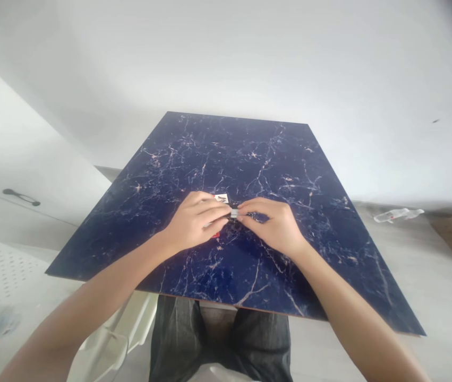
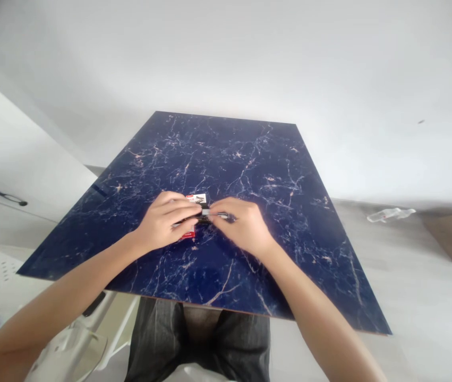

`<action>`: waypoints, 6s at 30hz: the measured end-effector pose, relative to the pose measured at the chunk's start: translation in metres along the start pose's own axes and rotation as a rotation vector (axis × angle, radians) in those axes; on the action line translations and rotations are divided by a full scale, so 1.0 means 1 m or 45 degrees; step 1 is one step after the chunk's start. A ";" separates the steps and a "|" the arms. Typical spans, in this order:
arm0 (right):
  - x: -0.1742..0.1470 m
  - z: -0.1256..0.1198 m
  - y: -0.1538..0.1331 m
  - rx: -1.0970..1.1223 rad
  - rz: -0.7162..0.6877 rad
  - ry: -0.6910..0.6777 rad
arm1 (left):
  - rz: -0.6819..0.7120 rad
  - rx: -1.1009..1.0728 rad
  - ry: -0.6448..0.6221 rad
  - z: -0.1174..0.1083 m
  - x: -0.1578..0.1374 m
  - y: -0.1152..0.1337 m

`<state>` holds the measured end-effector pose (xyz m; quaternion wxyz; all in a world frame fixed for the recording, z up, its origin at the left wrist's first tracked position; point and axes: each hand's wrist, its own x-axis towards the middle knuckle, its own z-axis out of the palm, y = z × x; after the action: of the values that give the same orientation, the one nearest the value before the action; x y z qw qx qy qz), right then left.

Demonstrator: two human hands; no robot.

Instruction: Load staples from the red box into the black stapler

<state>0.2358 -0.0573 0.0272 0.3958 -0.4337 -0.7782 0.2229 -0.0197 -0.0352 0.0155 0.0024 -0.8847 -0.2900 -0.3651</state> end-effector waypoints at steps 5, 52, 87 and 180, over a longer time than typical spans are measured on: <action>0.005 -0.013 0.027 -0.100 0.131 -0.021 | -0.156 0.066 0.201 -0.016 0.003 -0.019; 0.000 0.003 0.042 0.162 0.433 -0.223 | -0.211 0.017 -0.150 -0.014 -0.004 -0.051; -0.014 0.033 -0.012 -0.040 0.433 -0.173 | -0.430 -0.185 -0.355 0.005 -0.001 -0.016; -0.008 0.013 -0.008 0.012 0.498 -0.321 | -0.411 -0.248 -0.402 -0.004 -0.001 -0.005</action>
<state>0.2235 -0.0684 0.0212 0.2466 -0.5432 -0.7216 0.3513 -0.0258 -0.0326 0.0166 -0.1867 -0.8689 -0.3880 -0.2441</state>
